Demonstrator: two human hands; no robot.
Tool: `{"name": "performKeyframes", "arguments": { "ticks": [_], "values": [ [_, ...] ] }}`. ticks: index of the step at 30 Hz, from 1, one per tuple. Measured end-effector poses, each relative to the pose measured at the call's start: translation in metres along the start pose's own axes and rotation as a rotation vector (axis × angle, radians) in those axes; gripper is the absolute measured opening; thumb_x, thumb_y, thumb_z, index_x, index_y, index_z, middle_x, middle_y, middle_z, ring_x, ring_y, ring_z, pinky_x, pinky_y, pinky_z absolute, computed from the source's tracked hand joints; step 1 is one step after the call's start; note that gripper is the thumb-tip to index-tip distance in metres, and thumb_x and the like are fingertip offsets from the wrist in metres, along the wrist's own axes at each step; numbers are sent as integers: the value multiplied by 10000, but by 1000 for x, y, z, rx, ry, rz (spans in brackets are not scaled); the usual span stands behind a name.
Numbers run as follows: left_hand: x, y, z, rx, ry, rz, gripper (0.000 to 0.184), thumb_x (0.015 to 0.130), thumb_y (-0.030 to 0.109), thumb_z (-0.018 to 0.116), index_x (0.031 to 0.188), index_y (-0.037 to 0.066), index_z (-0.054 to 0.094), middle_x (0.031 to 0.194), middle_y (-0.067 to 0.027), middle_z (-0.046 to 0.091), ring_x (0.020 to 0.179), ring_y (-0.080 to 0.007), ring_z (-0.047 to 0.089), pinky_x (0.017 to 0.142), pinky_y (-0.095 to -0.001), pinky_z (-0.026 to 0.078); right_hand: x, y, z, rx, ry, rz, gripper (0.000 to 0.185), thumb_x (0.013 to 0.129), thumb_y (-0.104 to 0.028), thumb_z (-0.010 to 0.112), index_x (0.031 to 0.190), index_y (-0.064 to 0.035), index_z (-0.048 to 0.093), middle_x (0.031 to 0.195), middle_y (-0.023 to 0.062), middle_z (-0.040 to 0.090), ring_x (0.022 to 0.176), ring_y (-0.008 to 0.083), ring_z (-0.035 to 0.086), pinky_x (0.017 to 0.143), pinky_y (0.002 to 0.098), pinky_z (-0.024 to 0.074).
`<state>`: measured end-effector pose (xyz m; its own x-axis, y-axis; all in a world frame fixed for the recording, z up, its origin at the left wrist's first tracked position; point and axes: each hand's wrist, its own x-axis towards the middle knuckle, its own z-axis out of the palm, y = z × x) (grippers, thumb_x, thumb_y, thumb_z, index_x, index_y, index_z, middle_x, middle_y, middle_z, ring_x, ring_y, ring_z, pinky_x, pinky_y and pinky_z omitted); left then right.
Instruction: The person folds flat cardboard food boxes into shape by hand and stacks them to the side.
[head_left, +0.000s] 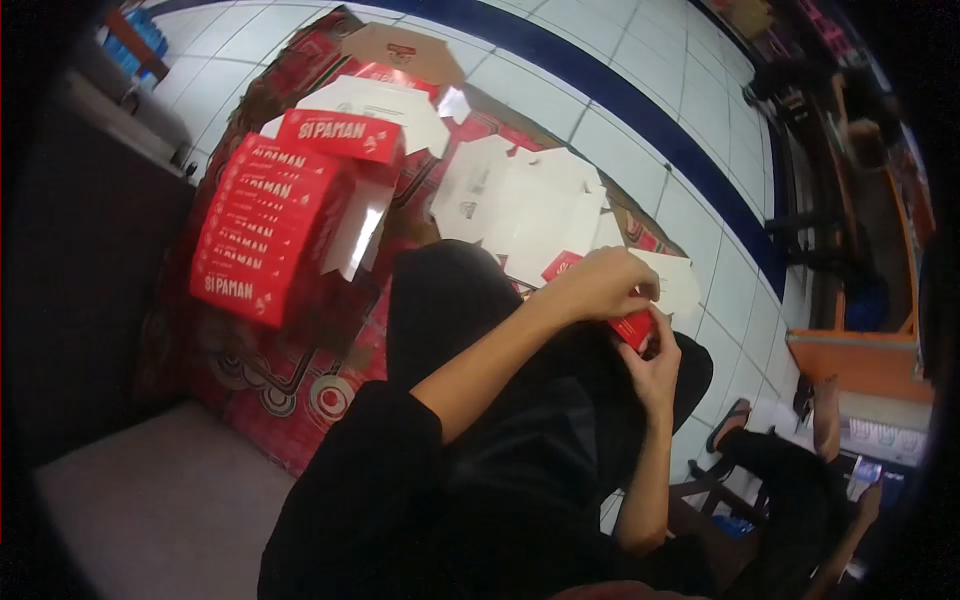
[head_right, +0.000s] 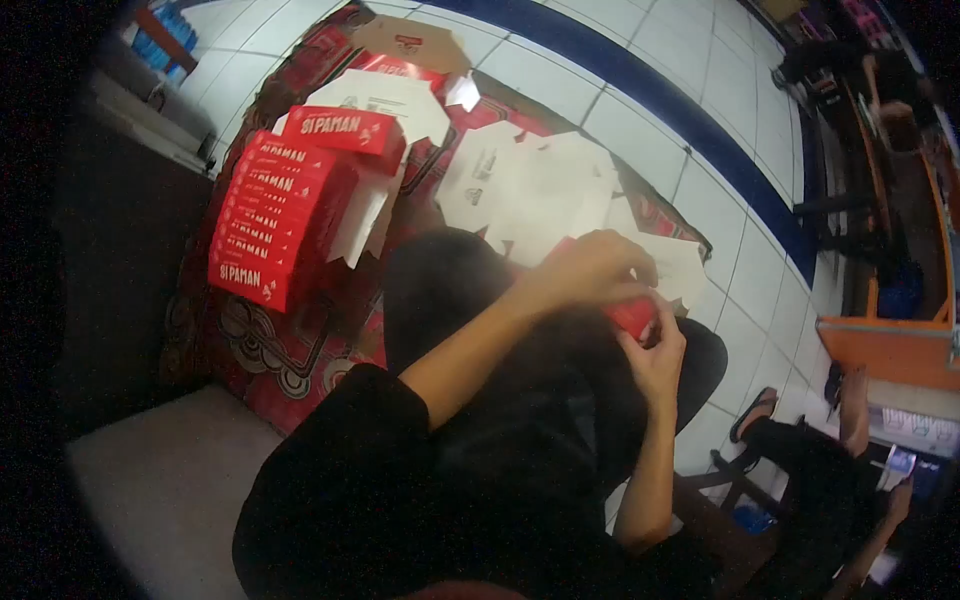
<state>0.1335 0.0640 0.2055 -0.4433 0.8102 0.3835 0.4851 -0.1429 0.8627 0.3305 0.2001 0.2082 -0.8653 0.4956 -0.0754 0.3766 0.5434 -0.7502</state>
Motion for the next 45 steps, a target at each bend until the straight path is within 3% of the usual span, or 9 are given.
{"name": "performKeyframes", "arguments": {
  "ticks": [9, 11, 14, 15, 17, 26, 32, 42, 45],
  "values": [
    [3, -2, -5, 164, -65, 107, 344, 911, 384, 848, 1110, 103, 841, 1042, -144, 794, 1028, -378, 731, 958, -478, 559, 0, -34, -10, -163, 179, -247, 710, 809, -94, 883, 1476, -79, 637, 1108, 111, 754, 914, 177, 708, 837, 328, 580],
    [6, 8, -6, 152, 192, 282, 500, 893, 307, 876, 1325, 82, 762, 1249, -175, 762, 1213, -395, 685, 1094, -482, 498, -1, -33, -21, -200, 245, -190, 717, 816, -100, 858, 1493, -74, 624, 1255, 175, 726, 1094, 306, 698, 964, 398, 563],
    [12, 8, -20, 6, 494, 281, 751, 906, 270, 870, 1546, 31, 560, 1528, -224, 600, 1443, -400, 543, 1226, -496, 395, 3, -45, -25, -196, 357, -240, 737, 846, -35, 813, 1538, -82, 563, 1127, 73, 737, 887, 134, 672, 763, 288, 543],
    [8, 0, -24, -29, 590, 239, 790, 934, 297, 850, 1584, 9, 505, 1576, -245, 550, 1474, -420, 505, 1242, -505, 380, 4, -37, -27, -45, 337, -127, 727, 843, -94, 806, 1530, -40, 575, 1405, 178, 707, 1213, 272, 707, 989, 379, 570],
    [6, 0, -35, -266, 702, 26, 762, 982, 283, 822, 1600, -1, 477, 1599, -231, 525, 1504, -375, 474, 1244, -498, 374, 2, -47, -28, -1, 412, -256, 679, 884, 21, 735, 1539, -62, 574, 1305, 138, 713, 1143, 234, 710, 938, 346, 574],
    [0, -7, -41, -1319, 330, -129, 691, 1152, 474, 502, 1697, 66, 381, 1613, -156, 539, 1503, -266, 505, 1244, -420, 400, -12, -45, -23, 42, 476, -371, 674, 892, 114, 635, 1543, -47, 562, 1076, 80, 647, 971, 175, 651, 892, 323, 545],
    [-6, -2, -33, -1363, 126, -60, 943, 1063, 642, 565, 1707, -3, 323, 1702, -158, 451, 1587, -294, 418, 1308, -475, 325, -27, -44, -31, 81, 480, -396, 786, 811, 148, 582, 1573, -35, 517, 1497, 179, 624, 1426, 276, 568, 1239, 387, 380],
    [-12, -3, -19, -1218, -47, -144, 949, 1004, 652, 664, 1724, 145, 310, 1684, -151, 453, 1518, -312, 498, 1204, -557, 467, -66, -52, -56, -36, 354, -172, 791, 876, 47, 699, 1618, -137, 495, 1128, 57, 710, 884, 173, 691, 837, 358, 565],
    [-16, 3, -8, -1172, -33, -154, 895, 1057, 678, 589, 1745, 206, 266, 1682, -155, 457, 1474, -307, 545, 1175, -548, 500, -76, -58, -57, 188, 333, -230, 701, 960, 11, 711, 1612, -63, 464, 1401, 153, 659, 1332, 256, 631, 1139, 403, 502]
  ]
}}
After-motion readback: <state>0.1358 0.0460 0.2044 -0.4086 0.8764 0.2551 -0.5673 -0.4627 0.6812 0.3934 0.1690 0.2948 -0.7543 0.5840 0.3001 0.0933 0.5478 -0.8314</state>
